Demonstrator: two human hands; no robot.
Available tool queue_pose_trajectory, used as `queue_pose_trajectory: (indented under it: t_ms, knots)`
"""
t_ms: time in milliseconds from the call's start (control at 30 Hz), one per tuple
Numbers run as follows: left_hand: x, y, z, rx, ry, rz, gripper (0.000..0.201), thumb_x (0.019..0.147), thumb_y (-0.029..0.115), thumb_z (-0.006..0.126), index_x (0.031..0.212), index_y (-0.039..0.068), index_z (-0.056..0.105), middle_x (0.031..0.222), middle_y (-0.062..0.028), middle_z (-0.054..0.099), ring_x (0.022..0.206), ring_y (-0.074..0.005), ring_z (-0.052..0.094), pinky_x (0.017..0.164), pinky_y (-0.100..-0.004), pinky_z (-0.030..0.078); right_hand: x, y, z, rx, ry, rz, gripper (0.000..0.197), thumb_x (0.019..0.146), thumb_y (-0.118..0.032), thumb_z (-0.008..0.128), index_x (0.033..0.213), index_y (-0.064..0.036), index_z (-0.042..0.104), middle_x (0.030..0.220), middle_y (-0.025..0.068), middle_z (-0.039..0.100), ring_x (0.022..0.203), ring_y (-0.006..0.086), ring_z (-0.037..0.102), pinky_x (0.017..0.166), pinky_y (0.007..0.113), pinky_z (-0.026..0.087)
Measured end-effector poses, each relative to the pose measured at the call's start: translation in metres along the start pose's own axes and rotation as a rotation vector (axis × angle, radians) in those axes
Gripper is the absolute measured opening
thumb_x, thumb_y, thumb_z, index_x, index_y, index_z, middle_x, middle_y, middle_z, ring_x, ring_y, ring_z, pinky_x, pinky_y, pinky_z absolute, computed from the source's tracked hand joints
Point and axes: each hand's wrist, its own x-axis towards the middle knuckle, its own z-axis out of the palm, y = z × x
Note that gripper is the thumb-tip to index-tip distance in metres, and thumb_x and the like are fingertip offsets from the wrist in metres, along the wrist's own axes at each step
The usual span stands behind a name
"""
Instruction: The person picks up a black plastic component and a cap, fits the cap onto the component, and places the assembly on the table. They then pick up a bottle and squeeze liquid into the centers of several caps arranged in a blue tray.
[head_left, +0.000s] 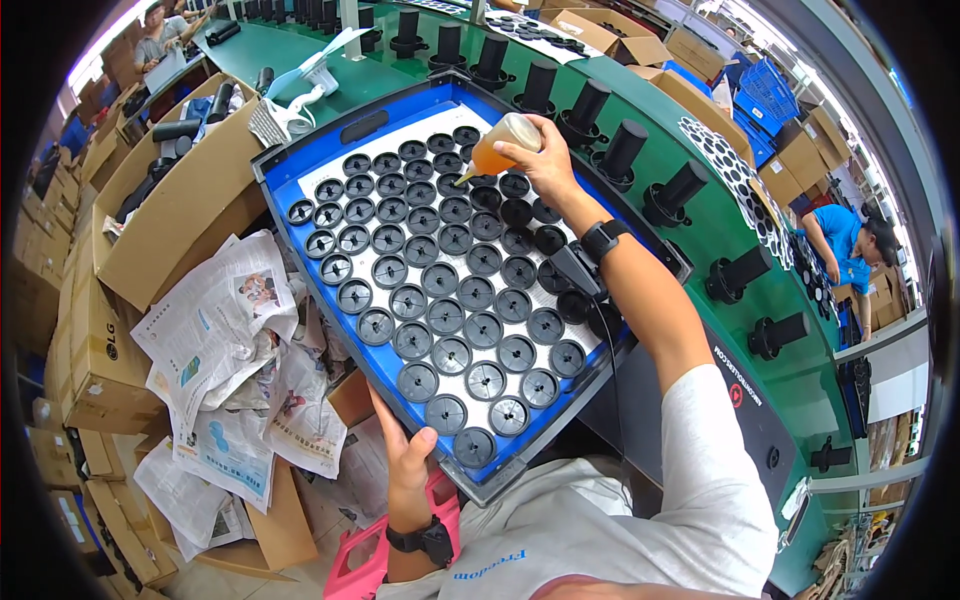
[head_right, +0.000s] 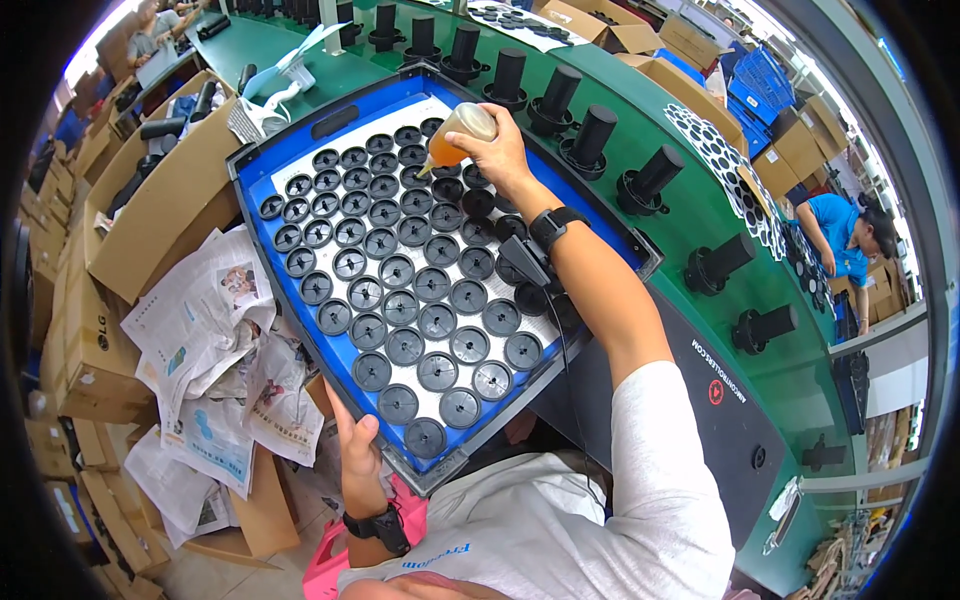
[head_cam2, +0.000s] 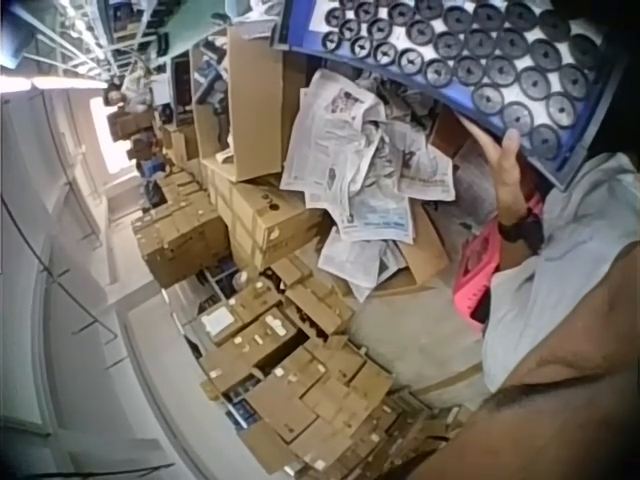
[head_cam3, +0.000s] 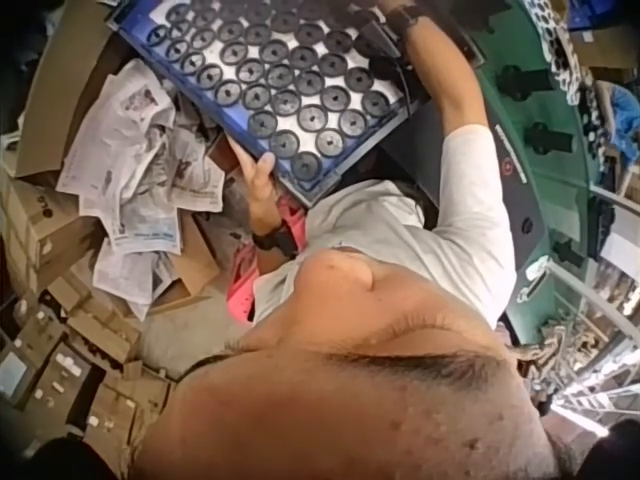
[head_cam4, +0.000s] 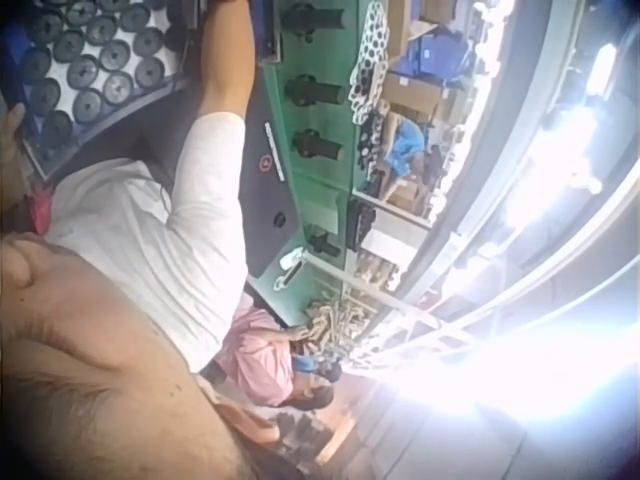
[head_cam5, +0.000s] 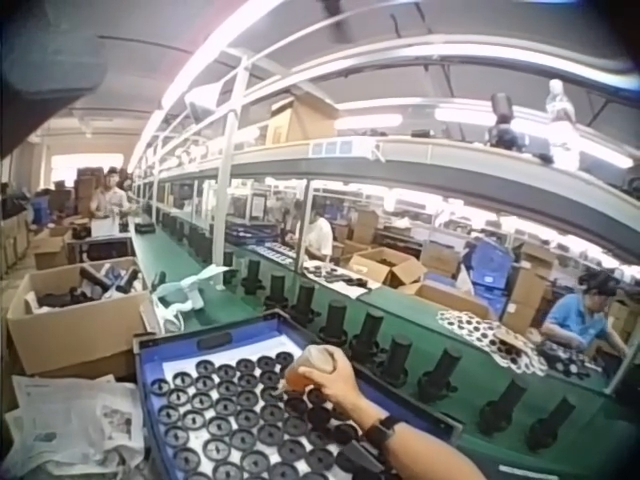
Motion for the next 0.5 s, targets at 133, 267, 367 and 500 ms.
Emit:
queue_pose_trajectory:
  t_ms: [133, 267, 367, 500]
  knots:
    - [-0.001, -0.002, -0.003, -0.003, 0.002, -0.001, 0.111, 0.070, 0.038, 0.073, 0.150, 0.004, 0.004, 0.145, -0.0139, 0.026, 0.132, -0.0250, 0.032, 0.109, -0.0380, 0.027, -0.002, -0.025, 0.000, 0.375, 0.025, 0.157, 0.066, 0.074, -0.017, 0.080, 0.126, -0.0039, 0.042, 0.114, 0.0108, 0.054, 0.102, 0.0215, 0.058, 0.080, 0.034, 0.055]
    - [-0.001, -0.001, 0.000, -0.038, -0.004, -0.010, 0.110, 0.071, 0.037, 0.073, 0.150, 0.004, 0.003, 0.145, -0.0135, 0.026, 0.131, -0.0248, 0.033, 0.108, -0.0372, 0.028, 0.012, -0.053, -0.029, 0.640, 0.063, 0.027, 0.065, 0.076, -0.016, 0.079, 0.127, -0.0040, 0.041, 0.117, 0.0115, 0.053, 0.103, 0.0221, 0.058, 0.082, 0.035, 0.055]
    - [-0.003, 0.001, 0.001, -0.064, -0.004, -0.023, 0.109, 0.072, 0.036, 0.072, 0.150, 0.005, 0.002, 0.145, -0.0133, 0.027, 0.130, -0.0247, 0.034, 0.108, -0.0371, 0.029, 0.015, -0.040, -0.037, 0.395, 0.089, 0.022, 0.066, 0.076, -0.017, 0.079, 0.128, -0.0034, 0.041, 0.119, 0.0122, 0.052, 0.104, 0.0224, 0.058, 0.083, 0.035, 0.054]
    - [-0.003, 0.000, 0.002, -0.065, 0.003, -0.023, 0.106, 0.073, 0.036, 0.071, 0.150, 0.006, 0.006, 0.144, -0.0128, 0.030, 0.130, -0.0250, 0.036, 0.108, -0.0365, 0.029, 0.013, -0.015, -0.041, 0.137, 0.081, 0.051, 0.068, 0.075, -0.017, 0.081, 0.127, -0.0025, 0.041, 0.117, 0.0125, 0.053, 0.104, 0.0226, 0.058, 0.083, 0.035, 0.054]
